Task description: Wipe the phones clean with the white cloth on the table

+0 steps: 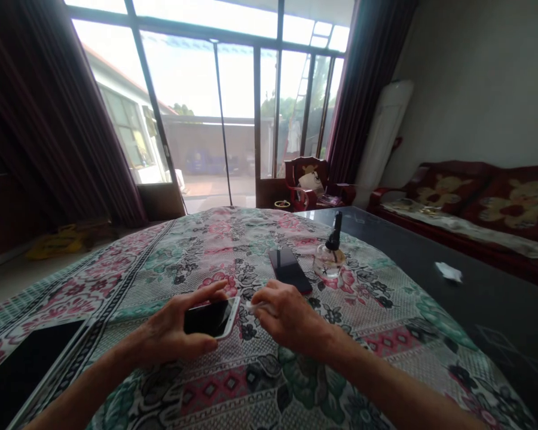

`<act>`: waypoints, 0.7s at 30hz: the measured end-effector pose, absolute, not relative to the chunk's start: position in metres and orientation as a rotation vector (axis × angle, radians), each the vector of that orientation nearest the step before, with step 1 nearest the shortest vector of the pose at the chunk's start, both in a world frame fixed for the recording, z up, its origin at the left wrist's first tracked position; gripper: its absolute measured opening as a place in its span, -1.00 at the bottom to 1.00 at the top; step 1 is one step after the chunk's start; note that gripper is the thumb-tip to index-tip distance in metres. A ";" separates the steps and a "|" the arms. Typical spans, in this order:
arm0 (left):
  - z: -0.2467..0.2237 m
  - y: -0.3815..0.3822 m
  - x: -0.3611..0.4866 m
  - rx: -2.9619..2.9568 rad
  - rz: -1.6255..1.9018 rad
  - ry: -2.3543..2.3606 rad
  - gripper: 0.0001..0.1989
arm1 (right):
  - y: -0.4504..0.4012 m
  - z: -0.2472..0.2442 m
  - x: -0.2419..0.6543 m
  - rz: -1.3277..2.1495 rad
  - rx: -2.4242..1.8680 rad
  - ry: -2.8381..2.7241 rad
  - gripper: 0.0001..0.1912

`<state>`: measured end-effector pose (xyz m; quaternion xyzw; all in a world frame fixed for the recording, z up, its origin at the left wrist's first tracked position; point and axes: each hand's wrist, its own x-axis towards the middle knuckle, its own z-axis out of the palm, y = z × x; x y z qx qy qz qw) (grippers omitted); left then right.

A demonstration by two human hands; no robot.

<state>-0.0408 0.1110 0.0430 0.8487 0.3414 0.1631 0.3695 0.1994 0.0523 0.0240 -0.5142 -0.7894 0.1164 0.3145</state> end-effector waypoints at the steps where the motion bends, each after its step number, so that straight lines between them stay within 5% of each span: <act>1: 0.043 0.111 -0.041 2.168 0.420 0.881 -0.19 | 0.052 0.025 0.198 0.308 -1.341 -2.058 -0.84; 14: 0.019 0.115 -0.036 2.585 0.401 1.080 -0.20 | 0.053 0.022 0.195 0.310 -1.327 -1.987 -0.86; 21: 0.018 0.124 -0.044 2.595 0.303 1.741 -0.26 | 0.053 0.020 0.195 0.348 -1.336 -1.985 -0.86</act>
